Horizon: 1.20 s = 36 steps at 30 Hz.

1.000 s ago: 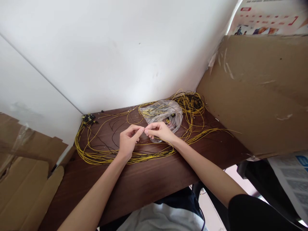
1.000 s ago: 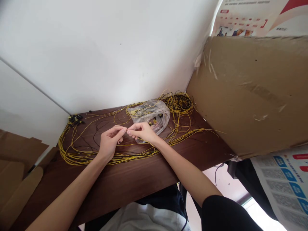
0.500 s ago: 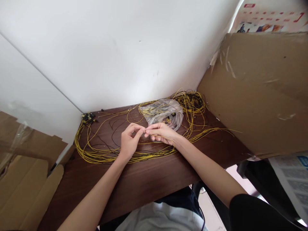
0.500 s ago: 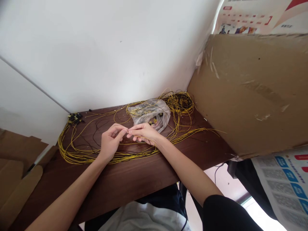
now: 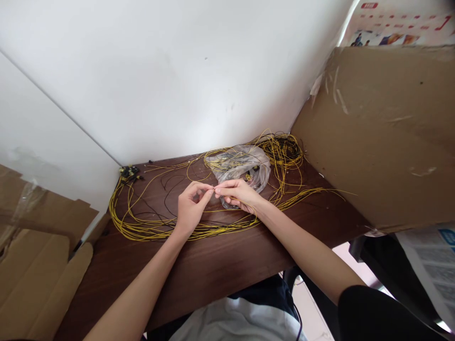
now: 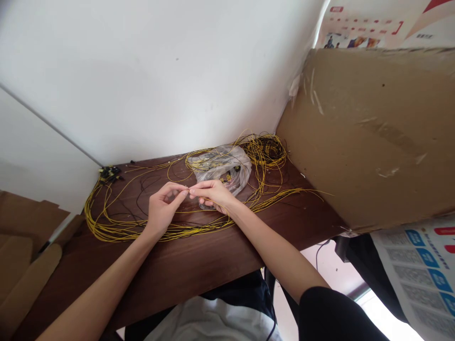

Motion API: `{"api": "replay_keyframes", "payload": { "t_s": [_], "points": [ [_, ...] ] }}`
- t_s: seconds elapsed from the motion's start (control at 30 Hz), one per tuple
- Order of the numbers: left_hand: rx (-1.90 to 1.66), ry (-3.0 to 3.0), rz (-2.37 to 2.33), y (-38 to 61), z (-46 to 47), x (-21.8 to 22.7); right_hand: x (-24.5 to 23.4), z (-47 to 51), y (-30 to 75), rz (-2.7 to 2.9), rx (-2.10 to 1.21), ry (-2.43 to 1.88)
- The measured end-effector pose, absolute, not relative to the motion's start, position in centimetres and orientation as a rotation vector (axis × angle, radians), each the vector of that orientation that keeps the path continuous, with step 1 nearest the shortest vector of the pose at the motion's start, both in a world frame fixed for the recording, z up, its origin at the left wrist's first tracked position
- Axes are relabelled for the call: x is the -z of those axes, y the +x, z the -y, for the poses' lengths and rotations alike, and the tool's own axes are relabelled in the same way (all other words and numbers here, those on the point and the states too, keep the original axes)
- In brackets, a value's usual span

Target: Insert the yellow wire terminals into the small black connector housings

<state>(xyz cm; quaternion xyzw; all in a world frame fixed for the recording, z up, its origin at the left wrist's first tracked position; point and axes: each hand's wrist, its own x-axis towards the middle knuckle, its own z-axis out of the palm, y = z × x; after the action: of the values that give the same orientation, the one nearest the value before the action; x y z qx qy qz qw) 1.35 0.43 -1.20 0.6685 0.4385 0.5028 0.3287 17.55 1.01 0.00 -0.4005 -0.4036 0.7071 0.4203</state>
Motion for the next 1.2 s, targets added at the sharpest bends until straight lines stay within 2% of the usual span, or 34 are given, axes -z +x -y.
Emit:
{"api": "replay_keyframes", "payload": {
  "t_s": [0.63, 1.2],
  "points": [
    [-1.263, 1.547, -1.153, 1.66, -0.14, 1.07, -0.15, -0.78, 17.25, 1.117, -1.716, -1.015],
    [-1.236, 1.614, -1.141, 1.64, -0.25, 0.99, 0.44, -1.07, 17.31, 1.108, -1.688, -0.979]
  ]
}}
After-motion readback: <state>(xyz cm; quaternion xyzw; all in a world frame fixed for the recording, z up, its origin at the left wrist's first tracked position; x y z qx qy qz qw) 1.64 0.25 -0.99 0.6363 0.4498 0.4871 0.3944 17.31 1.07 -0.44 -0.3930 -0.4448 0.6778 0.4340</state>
